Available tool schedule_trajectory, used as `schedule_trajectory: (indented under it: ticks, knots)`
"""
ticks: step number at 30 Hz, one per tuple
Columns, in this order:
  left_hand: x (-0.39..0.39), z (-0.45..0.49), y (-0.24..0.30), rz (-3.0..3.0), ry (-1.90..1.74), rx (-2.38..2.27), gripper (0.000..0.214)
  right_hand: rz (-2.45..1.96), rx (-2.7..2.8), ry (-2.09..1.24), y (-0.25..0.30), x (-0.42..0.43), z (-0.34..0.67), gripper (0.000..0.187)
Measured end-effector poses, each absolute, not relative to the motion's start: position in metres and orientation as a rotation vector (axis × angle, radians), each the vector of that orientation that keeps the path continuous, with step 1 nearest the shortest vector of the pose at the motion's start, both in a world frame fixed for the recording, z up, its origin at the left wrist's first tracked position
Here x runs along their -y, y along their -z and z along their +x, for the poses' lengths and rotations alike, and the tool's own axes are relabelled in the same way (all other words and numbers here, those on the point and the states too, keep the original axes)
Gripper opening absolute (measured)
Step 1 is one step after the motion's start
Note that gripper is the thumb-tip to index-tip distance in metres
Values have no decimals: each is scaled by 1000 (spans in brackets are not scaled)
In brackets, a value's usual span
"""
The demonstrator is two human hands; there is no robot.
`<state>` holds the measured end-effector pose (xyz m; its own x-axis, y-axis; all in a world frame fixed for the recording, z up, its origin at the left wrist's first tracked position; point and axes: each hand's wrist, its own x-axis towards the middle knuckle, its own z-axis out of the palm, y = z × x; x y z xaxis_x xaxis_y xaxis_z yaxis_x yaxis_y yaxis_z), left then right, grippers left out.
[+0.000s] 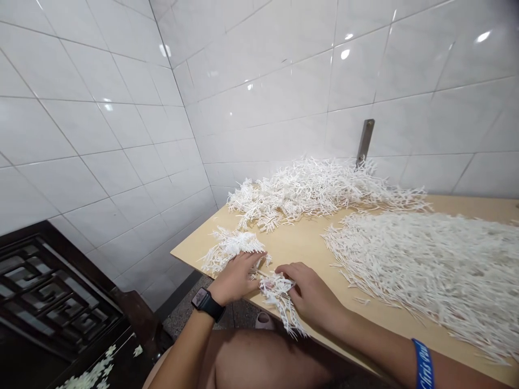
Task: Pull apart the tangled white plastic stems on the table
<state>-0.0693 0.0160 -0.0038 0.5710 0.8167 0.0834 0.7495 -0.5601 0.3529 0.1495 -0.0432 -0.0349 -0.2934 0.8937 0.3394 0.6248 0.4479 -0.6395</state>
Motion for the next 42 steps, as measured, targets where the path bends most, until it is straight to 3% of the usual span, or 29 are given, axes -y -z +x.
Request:
schedule_trajectory:
  ticks: [4,11,22,27,34,42]
  knots:
    - [-19,-74,6,2524,-295,-1263,64,-1330,1762,-684,32,43,151,38]
    - [-19,-70,4,2497,-578,-1384,27,-1348,1412,-744,23,43,152,16]
    - [-47,-82,-14,2338,-1105,-1883,25,-1309,1359,-808,36,41,149,35]
    - [-89,-79,-58,2709,-935,-1984,30,-1266,1478,-730,36,43,145,40]
    - [-153,-44,-124,3102,-630,-1785,32,-1158,1545,-570,30,33,147,39]
    - [-186,-3,-105,3284,-372,-1427,24,-1260,1517,-595,39,35,153,40]
